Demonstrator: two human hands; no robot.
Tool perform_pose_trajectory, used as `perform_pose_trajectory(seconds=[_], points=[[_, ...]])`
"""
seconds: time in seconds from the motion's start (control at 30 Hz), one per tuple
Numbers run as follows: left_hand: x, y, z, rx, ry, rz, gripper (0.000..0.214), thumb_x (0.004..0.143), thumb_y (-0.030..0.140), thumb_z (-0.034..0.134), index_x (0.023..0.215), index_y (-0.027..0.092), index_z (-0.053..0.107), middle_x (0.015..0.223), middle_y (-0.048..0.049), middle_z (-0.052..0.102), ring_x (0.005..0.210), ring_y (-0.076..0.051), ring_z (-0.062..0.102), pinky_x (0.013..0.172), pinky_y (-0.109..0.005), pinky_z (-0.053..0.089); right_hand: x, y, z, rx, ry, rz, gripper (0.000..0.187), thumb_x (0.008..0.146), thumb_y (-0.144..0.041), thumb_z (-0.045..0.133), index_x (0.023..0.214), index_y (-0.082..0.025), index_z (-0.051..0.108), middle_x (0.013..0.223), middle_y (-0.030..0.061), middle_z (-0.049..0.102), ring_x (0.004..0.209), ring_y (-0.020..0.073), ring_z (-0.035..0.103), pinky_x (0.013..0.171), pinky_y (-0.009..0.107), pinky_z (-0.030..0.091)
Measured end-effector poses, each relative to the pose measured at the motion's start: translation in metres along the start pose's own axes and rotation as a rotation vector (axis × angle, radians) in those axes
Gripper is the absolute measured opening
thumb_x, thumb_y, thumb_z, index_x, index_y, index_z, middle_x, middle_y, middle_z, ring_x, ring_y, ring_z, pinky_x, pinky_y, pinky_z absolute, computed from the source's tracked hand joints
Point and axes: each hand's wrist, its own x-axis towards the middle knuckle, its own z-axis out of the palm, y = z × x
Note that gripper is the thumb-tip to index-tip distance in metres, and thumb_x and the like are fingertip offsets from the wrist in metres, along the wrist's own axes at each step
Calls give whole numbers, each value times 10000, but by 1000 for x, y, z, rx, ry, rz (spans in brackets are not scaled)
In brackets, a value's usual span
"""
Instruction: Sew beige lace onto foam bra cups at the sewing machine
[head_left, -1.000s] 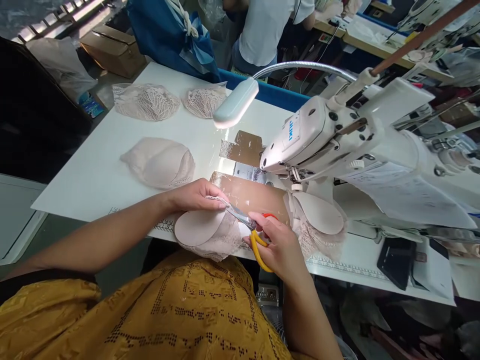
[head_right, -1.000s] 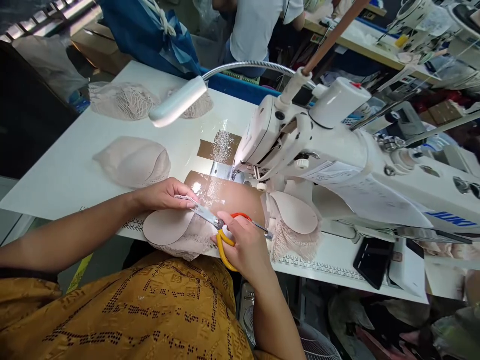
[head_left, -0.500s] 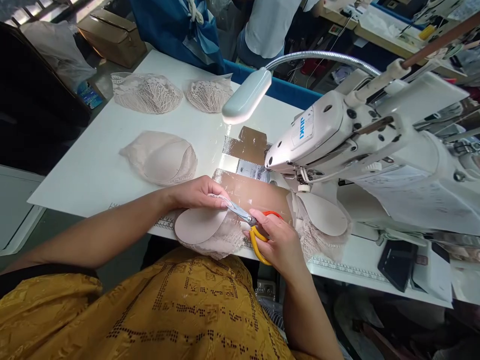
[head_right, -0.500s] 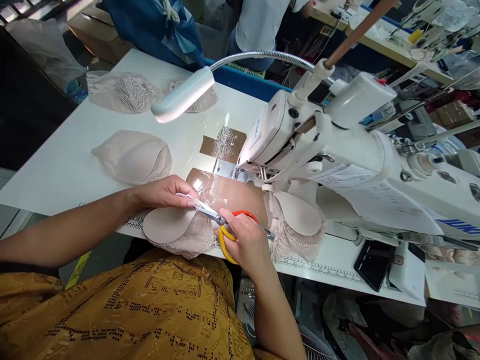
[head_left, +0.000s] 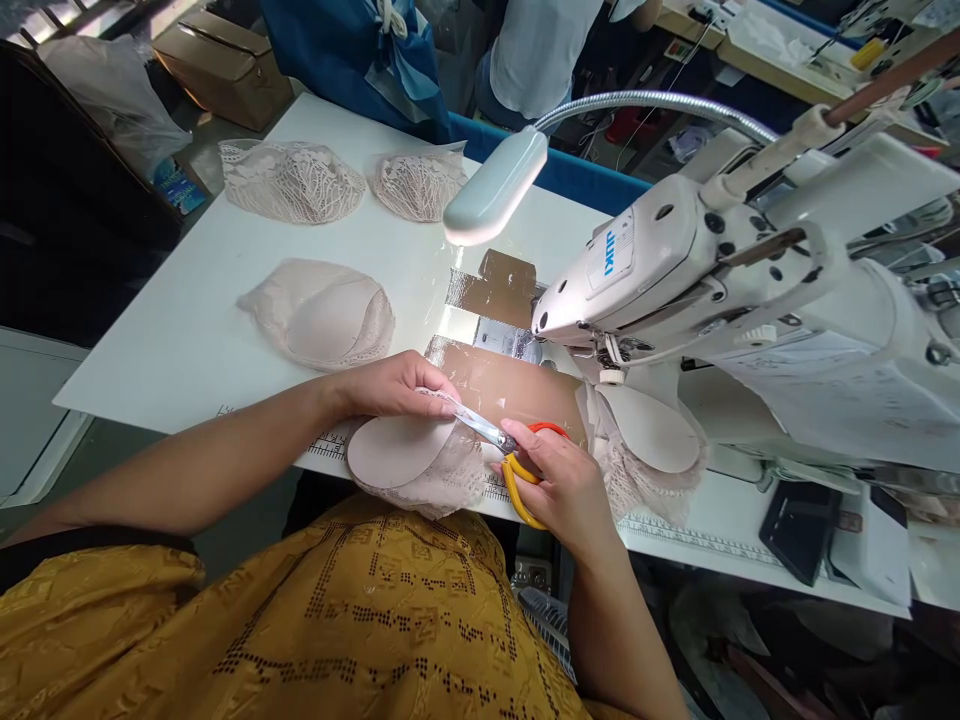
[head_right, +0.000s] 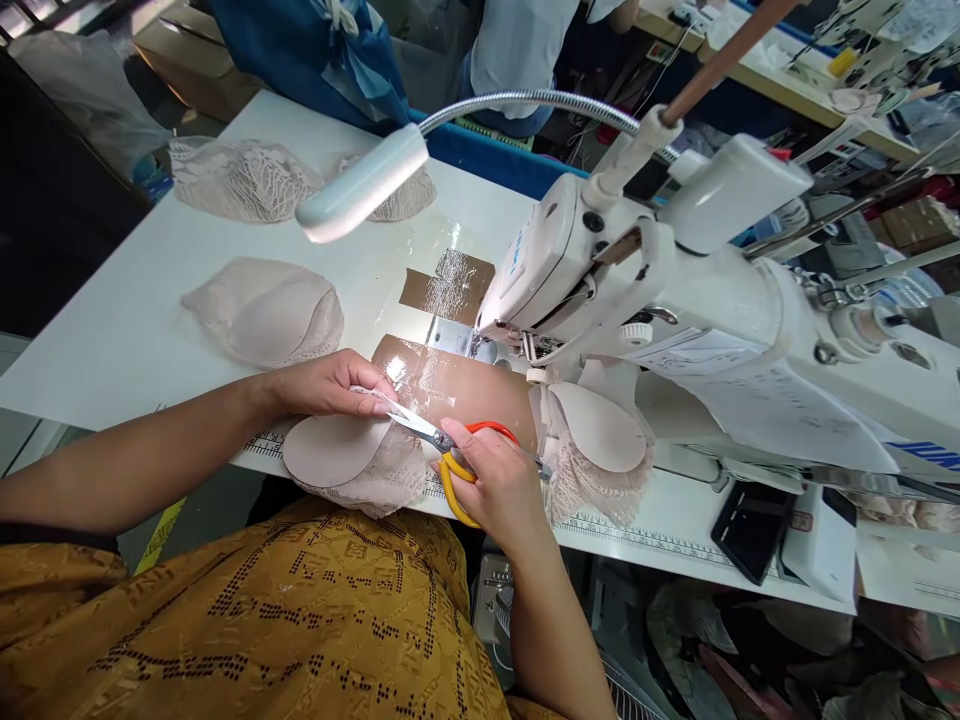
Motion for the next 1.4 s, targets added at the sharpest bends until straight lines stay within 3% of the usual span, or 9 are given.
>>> perform_pose_trajectory(seconds=[0.43,0.93,1.2,1.4], points=[[1,1,1,23,-33,1,270,853,382,668,954,148,758,777,-40,673,705,-122,547,632,-219,392,8,0,0,-22,-11,-42,376,908,-347,624,1242,-175,610,761,28,638,687,168,576,640,271,427],[1,2,2,-4,-23,-4,230,839,347,676,914,143,752,734,-20,652,684,-110,527,627,-216,372,19,-2,-9,21,-168,-10,353,913,-397,603,1201,-193,613,793,26,667,693,161,586,659,262,416],[1,1,0,2,-49,-12,245,857,369,669,922,146,748,732,-14,618,699,-114,505,644,-227,368,19,5,-6,-43,-179,-56,330,957,-430,533,1136,-181,654,685,0,627,607,135,565,605,250,372],[1,0,1,-3,-35,-16,263,845,383,677,901,136,749,699,-8,600,672,-106,484,612,-218,345,22,7,-3,-67,-158,-68,353,934,-439,571,1175,-191,643,746,11,660,657,141,587,619,249,368]])
